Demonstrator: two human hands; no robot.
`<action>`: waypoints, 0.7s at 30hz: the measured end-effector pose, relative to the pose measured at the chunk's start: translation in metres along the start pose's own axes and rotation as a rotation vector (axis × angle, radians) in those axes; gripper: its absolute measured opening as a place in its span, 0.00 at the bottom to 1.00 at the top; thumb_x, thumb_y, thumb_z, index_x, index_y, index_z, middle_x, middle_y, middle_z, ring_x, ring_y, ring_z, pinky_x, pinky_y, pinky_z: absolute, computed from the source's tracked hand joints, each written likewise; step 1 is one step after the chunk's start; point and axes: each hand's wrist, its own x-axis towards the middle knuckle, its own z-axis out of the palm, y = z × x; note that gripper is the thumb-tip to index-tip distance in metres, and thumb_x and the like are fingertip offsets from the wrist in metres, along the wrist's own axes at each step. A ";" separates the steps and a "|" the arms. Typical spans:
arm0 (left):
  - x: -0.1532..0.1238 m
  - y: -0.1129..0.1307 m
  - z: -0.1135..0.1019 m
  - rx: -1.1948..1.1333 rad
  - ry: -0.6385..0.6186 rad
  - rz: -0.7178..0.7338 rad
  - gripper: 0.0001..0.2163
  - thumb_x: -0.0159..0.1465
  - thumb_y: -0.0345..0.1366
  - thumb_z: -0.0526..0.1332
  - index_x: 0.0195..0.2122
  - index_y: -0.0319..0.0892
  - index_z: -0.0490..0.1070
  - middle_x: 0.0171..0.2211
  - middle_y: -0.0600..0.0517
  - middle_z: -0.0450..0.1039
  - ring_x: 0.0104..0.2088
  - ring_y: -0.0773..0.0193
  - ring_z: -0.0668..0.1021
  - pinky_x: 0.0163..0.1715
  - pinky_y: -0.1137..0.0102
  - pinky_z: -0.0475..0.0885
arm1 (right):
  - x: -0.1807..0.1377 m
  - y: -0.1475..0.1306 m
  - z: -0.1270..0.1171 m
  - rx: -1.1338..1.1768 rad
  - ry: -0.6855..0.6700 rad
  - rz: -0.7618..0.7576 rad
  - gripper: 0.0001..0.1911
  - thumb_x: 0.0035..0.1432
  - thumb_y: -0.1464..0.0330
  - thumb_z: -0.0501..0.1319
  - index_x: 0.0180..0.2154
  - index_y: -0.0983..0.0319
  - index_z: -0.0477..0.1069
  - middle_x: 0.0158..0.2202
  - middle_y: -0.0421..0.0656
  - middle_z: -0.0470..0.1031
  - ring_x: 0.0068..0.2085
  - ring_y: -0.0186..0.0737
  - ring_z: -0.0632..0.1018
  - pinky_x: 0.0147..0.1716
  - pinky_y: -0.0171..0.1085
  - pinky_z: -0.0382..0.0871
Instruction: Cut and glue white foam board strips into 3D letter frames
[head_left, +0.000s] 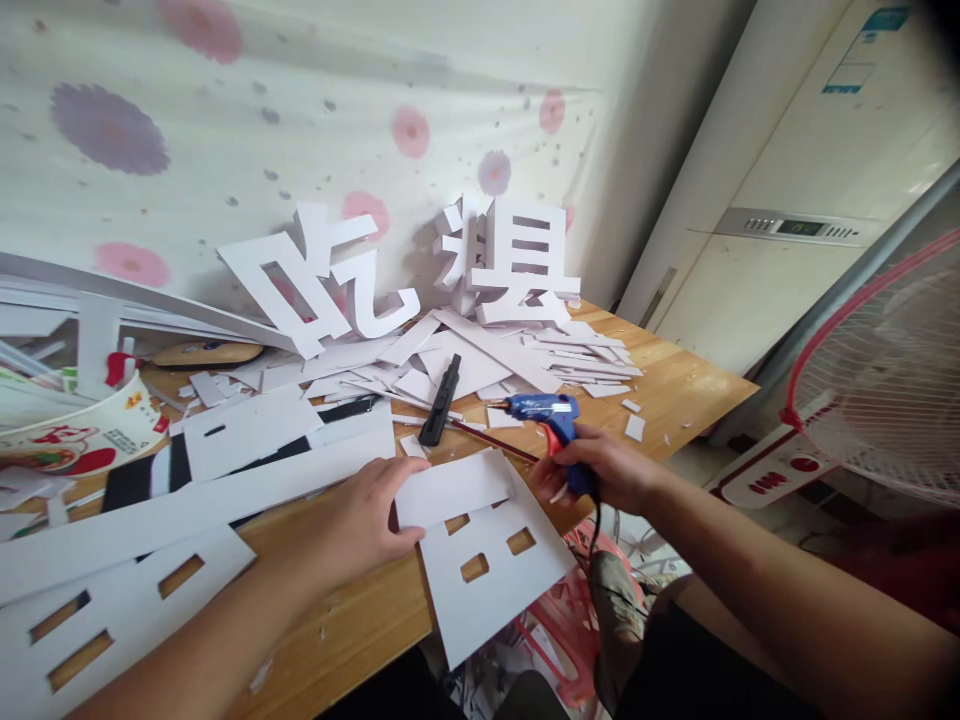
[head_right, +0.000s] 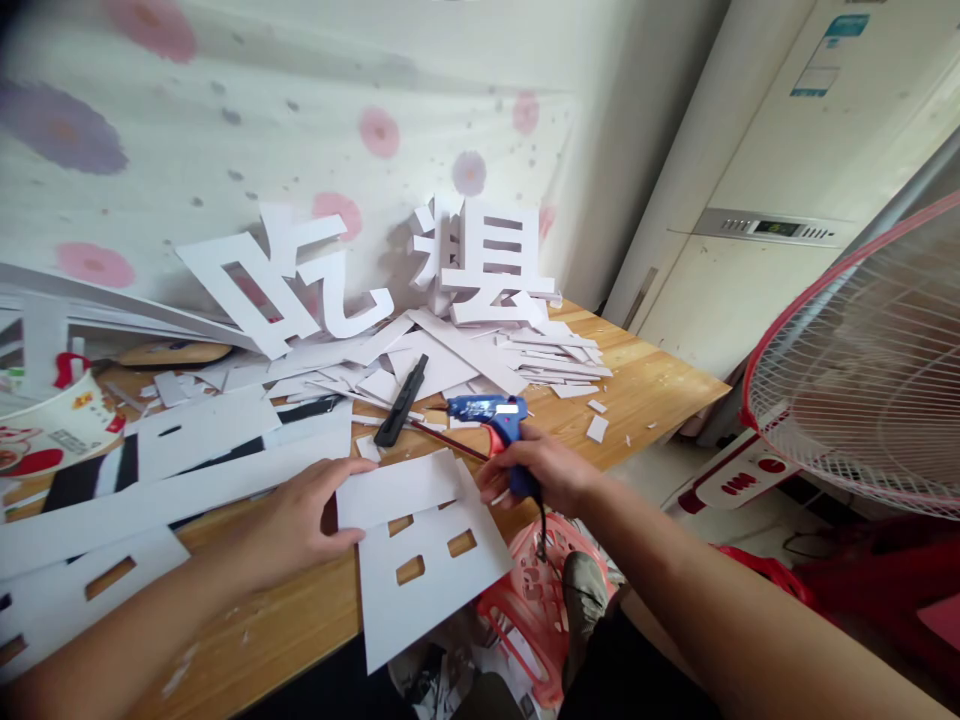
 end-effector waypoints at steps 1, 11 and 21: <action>0.000 -0.001 0.000 0.007 0.005 -0.002 0.27 0.52 0.37 0.61 0.55 0.44 0.64 0.56 0.45 0.69 0.55 0.50 0.71 0.54 0.58 0.65 | 0.005 0.003 0.010 0.044 -0.006 0.012 0.14 0.41 0.66 0.62 0.32 0.60 0.60 0.33 0.51 0.80 0.32 0.46 0.81 0.25 0.39 0.73; 0.006 -0.037 -0.030 0.138 0.142 -0.050 0.27 0.51 0.41 0.60 0.55 0.45 0.67 0.52 0.47 0.72 0.42 0.51 0.77 0.46 0.62 0.69 | 0.048 0.004 -0.014 0.265 0.305 -0.132 0.14 0.40 0.74 0.63 0.33 0.59 0.65 0.33 0.40 0.79 0.35 0.36 0.79 0.35 0.35 0.73; 0.012 -0.068 -0.047 0.425 0.238 -0.081 0.22 0.54 0.35 0.57 0.52 0.43 0.64 0.34 0.53 0.73 0.41 0.47 0.76 0.44 0.59 0.68 | 0.031 0.001 -0.028 0.324 0.278 -0.253 0.11 0.36 0.71 0.65 0.27 0.60 0.67 0.22 0.37 0.72 0.25 0.32 0.71 0.27 0.33 0.67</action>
